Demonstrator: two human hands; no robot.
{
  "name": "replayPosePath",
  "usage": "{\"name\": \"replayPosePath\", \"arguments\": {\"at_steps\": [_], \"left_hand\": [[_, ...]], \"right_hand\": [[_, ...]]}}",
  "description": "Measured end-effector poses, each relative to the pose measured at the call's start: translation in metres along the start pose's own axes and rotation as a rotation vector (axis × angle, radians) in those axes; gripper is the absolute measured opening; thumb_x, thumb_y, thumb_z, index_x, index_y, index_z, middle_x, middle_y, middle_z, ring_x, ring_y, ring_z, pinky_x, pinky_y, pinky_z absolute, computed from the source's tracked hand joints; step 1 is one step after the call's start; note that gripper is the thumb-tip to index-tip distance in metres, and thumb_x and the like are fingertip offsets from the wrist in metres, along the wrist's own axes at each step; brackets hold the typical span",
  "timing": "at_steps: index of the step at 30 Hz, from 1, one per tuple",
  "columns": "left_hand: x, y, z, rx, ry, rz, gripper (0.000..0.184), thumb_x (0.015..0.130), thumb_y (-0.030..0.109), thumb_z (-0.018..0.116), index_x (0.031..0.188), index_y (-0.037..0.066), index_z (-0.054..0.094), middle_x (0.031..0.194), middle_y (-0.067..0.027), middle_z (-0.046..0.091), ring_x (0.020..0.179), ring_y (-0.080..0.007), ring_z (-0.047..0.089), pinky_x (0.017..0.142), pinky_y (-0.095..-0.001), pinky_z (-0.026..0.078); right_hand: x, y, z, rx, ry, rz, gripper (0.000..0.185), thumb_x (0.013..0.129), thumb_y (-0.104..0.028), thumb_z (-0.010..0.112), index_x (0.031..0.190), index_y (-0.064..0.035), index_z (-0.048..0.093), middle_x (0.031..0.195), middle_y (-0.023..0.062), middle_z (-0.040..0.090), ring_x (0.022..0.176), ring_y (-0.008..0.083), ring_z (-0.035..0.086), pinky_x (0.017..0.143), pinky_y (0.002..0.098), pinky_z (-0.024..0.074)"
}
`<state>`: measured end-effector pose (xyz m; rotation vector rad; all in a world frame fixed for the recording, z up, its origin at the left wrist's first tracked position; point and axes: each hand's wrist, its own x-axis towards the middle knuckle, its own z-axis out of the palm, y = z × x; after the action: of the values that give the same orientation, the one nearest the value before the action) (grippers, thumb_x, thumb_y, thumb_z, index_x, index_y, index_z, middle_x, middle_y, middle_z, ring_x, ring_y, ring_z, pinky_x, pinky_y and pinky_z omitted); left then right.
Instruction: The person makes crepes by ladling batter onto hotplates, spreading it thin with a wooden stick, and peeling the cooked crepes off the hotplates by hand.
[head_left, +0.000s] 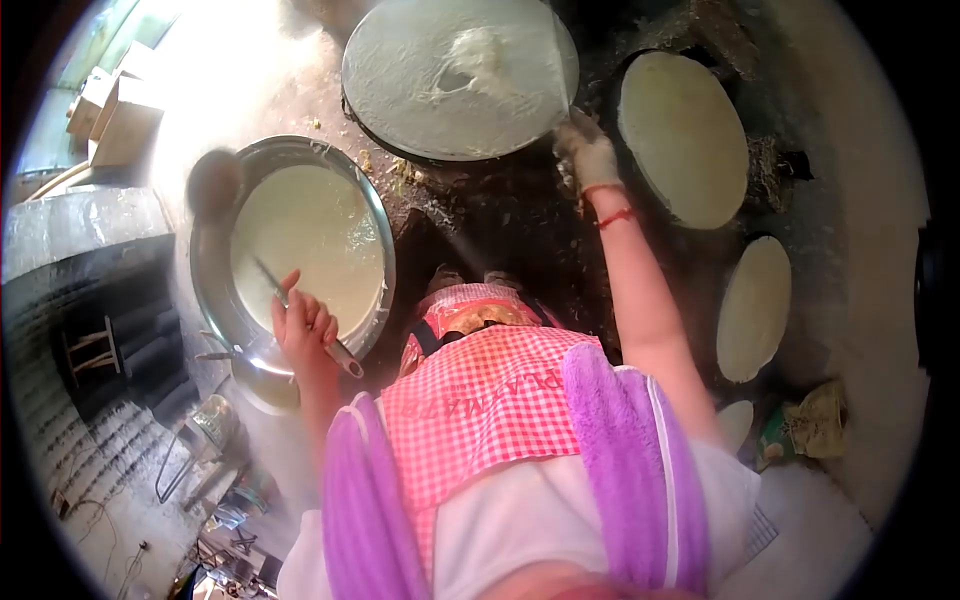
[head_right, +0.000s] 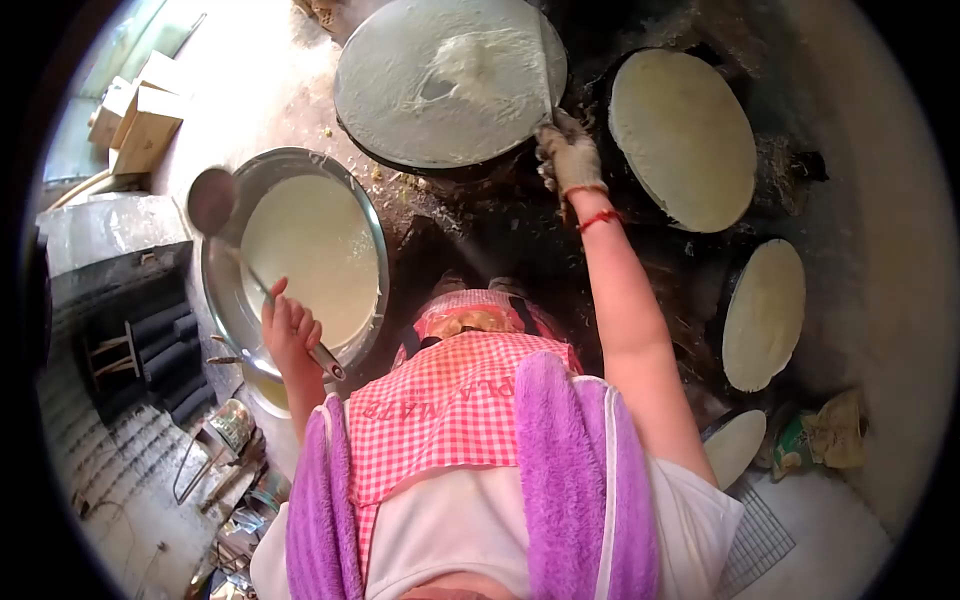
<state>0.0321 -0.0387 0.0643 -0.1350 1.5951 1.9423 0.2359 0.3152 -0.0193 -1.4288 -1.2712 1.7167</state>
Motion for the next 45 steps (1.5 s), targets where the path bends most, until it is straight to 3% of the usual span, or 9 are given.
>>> {"name": "replayPosePath", "arguments": {"at_steps": [7, 13, 19, 24, 29, 31, 33, 39, 45], "left_hand": [[0.023, -0.005, 0.073, -0.070, -0.333, -0.254, 0.036, 0.100, 0.016, 0.042, 0.132, 0.000, 0.041, 0.066, 0.0053, 0.030, 0.046, -0.0018, 0.025, 0.039, -0.0179, 0.021], [0.004, -0.029, 0.123, -0.329, -0.401, -0.393, 0.028, 0.100, 0.012, 0.042, 0.124, -0.002, 0.043, 0.071, 0.0030, 0.033, 0.055, -0.0042, 0.031, 0.046, -0.0193, 0.030], [-0.011, -0.026, 0.170, -0.337, -0.316, -0.453, 0.023, 0.098, 0.009, 0.047, 0.115, -0.005, 0.043, 0.077, 0.0003, 0.040, 0.060, -0.0071, 0.039, 0.052, -0.0221, 0.039], [0.033, -0.004, 0.121, -1.465, -0.565, -1.056, 0.043, 0.101, 0.009, 0.034, 0.138, -0.010, 0.025, 0.069, -0.0011, 0.038, 0.051, -0.0097, 0.039, 0.042, -0.0247, 0.038], [0.056, -0.002, 0.099, -1.056, -0.955, -0.747, 0.046, 0.104, 0.020, 0.031, 0.140, -0.007, 0.026, 0.071, -0.0007, 0.032, 0.048, -0.0070, 0.033, 0.038, -0.0227, 0.034], [0.088, 0.007, 0.100, -0.918, -1.012, -0.651, 0.046, 0.104, 0.022, 0.031, 0.141, -0.006, 0.026, 0.071, -0.0006, 0.032, 0.048, -0.0064, 0.031, 0.038, -0.0218, 0.033], [0.129, 0.010, 0.096, -0.999, -0.994, -0.764, 0.045, 0.104, 0.022, 0.029, 0.141, -0.004, 0.026, 0.071, -0.0008, 0.032, 0.048, -0.0062, 0.030, 0.037, -0.0210, 0.030], [0.206, -0.029, 0.088, -0.603, -0.750, -0.621, 0.040, 0.102, 0.018, 0.036, 0.137, -0.003, 0.034, 0.068, 0.0024, 0.030, 0.049, -0.0055, 0.028, 0.039, -0.0199, 0.028], [0.196, -0.044, 0.075, -0.411, -0.666, -0.426, 0.032, 0.102, 0.017, 0.038, 0.128, -0.001, 0.044, 0.066, 0.0036, 0.030, 0.047, -0.0048, 0.027, 0.038, -0.0196, 0.027]], "right_hand": [[-0.062, -0.011, 0.011, -0.200, -0.496, 0.184, 0.037, 0.089, -0.022, 0.063, 0.125, -0.0119, 0.056, 0.074, -0.0035, 0.059, 0.045, 0.0049, 0.046, 0.039, 0.0216, 0.0376], [-0.044, 0.052, -0.064, 0.244, -0.204, 0.108, 0.034, 0.093, -0.010, 0.054, 0.126, -0.0174, 0.057, 0.086, 0.0004, 0.065, 0.054, 0.0048, 0.052, 0.039, 0.0213, 0.0420], [-0.057, 0.053, 0.055, 0.106, -0.566, 0.146, 0.037, 0.089, -0.019, 0.063, 0.125, -0.0120, 0.057, 0.081, -0.0027, 0.064, 0.046, 0.0037, 0.047, 0.040, 0.0194, 0.0374], [-0.076, 0.019, 0.002, 0.122, -0.512, 0.166, 0.037, 0.089, -0.019, 0.063, 0.125, -0.0141, 0.057, 0.078, -0.0030, 0.063, 0.045, 0.0040, 0.048, 0.037, 0.0199, 0.0370], [-0.066, 0.048, -0.001, 0.029, -0.233, 0.040, 0.034, 0.090, -0.022, 0.062, 0.124, -0.0166, 0.059, 0.079, -0.0023, 0.064, 0.045, 0.0051, 0.050, 0.036, 0.0200, 0.0378], [-0.083, 0.044, 0.016, -0.303, -0.512, 0.019, 0.040, 0.089, -0.023, 0.064, 0.128, -0.0142, 0.057, 0.094, 0.0048, 0.069, 0.068, 0.0127, 0.065, 0.056, 0.0246, 0.0515], [-0.090, 0.061, 0.027, -0.462, -0.621, -0.168, 0.047, 0.085, -0.019, 0.068, 0.128, -0.0057, 0.055, 0.123, 0.0129, 0.061, 0.119, 0.0203, 0.055, 0.100, 0.0295, 0.0406], [-0.100, -0.007, 0.048, -0.328, -0.307, 0.175, 0.038, 0.090, -0.024, 0.062, 0.127, -0.0167, 0.058, 0.077, -0.0023, 0.058, 0.059, 0.0035, 0.051, 0.047, 0.0215, 0.0437], [-0.051, -0.005, 0.097, -1.089, -0.266, -0.559, 0.036, 0.089, -0.032, 0.059, 0.119, -0.0124, 0.060, 0.095, 0.0139, 0.065, 0.086, 0.0290, 0.064, 0.075, 0.0397, 0.0515]]}}
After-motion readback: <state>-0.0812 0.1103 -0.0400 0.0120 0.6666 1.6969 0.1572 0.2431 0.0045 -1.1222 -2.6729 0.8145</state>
